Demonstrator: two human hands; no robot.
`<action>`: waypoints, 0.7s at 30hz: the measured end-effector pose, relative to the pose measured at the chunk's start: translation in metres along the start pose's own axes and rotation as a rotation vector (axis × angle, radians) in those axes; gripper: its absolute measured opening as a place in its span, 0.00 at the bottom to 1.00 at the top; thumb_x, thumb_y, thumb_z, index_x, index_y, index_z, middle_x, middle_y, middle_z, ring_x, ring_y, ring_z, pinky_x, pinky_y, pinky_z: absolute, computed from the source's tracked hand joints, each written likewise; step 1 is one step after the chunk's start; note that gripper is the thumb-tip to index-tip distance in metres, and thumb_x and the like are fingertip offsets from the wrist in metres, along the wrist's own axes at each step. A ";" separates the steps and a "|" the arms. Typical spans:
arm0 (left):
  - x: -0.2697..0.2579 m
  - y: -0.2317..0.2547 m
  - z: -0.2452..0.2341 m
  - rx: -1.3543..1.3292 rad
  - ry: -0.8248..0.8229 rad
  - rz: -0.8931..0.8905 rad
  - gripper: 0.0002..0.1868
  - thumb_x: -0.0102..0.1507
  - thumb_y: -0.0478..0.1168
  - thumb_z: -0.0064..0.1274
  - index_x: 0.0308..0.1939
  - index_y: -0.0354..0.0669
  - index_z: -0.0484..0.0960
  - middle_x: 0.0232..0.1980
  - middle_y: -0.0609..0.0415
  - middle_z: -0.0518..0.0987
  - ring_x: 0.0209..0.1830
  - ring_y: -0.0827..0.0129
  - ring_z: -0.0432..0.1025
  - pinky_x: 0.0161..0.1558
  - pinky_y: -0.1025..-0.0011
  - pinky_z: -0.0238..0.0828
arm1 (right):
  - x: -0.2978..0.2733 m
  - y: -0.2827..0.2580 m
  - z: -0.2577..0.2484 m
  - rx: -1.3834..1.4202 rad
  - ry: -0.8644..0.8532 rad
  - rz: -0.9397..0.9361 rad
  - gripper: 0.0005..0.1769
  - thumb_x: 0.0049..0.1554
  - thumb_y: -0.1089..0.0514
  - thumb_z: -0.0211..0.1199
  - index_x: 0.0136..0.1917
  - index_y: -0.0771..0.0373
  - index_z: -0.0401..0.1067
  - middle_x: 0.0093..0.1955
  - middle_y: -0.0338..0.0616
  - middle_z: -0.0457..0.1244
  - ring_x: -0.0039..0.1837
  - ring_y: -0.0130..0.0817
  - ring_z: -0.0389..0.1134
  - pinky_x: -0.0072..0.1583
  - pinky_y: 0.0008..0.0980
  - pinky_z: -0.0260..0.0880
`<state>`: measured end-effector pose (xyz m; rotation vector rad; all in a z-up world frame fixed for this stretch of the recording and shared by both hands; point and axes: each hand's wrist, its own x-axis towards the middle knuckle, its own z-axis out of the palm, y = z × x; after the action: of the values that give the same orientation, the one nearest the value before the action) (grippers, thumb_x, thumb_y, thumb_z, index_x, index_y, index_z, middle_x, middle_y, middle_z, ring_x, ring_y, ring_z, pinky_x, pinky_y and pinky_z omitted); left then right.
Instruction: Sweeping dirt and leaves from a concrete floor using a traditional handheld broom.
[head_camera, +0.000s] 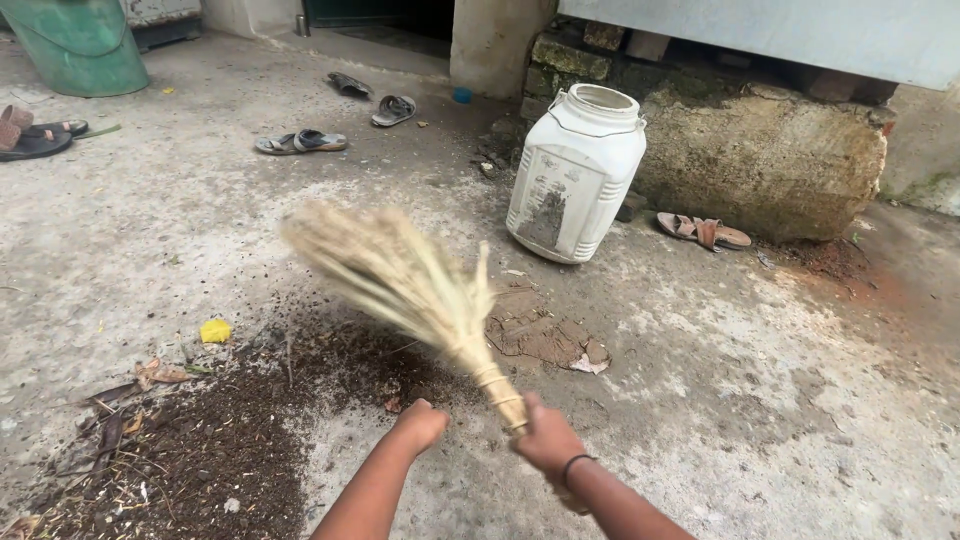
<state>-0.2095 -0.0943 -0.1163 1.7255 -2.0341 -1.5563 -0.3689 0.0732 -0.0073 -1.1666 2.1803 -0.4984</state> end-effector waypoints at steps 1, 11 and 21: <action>0.000 0.001 0.000 -0.003 0.001 0.000 0.37 0.63 0.43 0.50 0.74 0.34 0.60 0.76 0.37 0.61 0.76 0.49 0.60 0.73 0.55 0.57 | 0.011 0.027 -0.009 -0.003 0.000 -0.002 0.36 0.51 0.63 0.64 0.72 0.58 0.59 0.46 0.49 0.69 0.43 0.37 0.72 0.45 0.37 0.76; 0.009 0.007 0.014 -0.032 0.080 0.087 0.33 0.60 0.43 0.50 0.70 0.37 0.70 0.69 0.37 0.73 0.70 0.50 0.69 0.71 0.61 0.63 | 0.057 0.235 -0.054 0.164 0.318 0.517 0.20 0.49 0.58 0.68 0.52 0.72 0.75 0.42 0.55 0.73 0.36 0.38 0.74 0.41 0.36 0.75; 0.040 -0.017 0.027 0.006 0.112 0.046 0.33 0.61 0.46 0.53 0.70 0.40 0.70 0.70 0.39 0.73 0.71 0.50 0.68 0.72 0.62 0.62 | 0.072 0.136 0.003 0.058 0.089 0.390 0.35 0.46 0.58 0.67 0.64 0.71 0.62 0.46 0.58 0.73 0.47 0.45 0.76 0.50 0.39 0.76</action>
<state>-0.2285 -0.1055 -0.1628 1.7132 -2.0118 -1.4079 -0.4810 0.0857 -0.1120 -0.6735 2.3758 -0.4448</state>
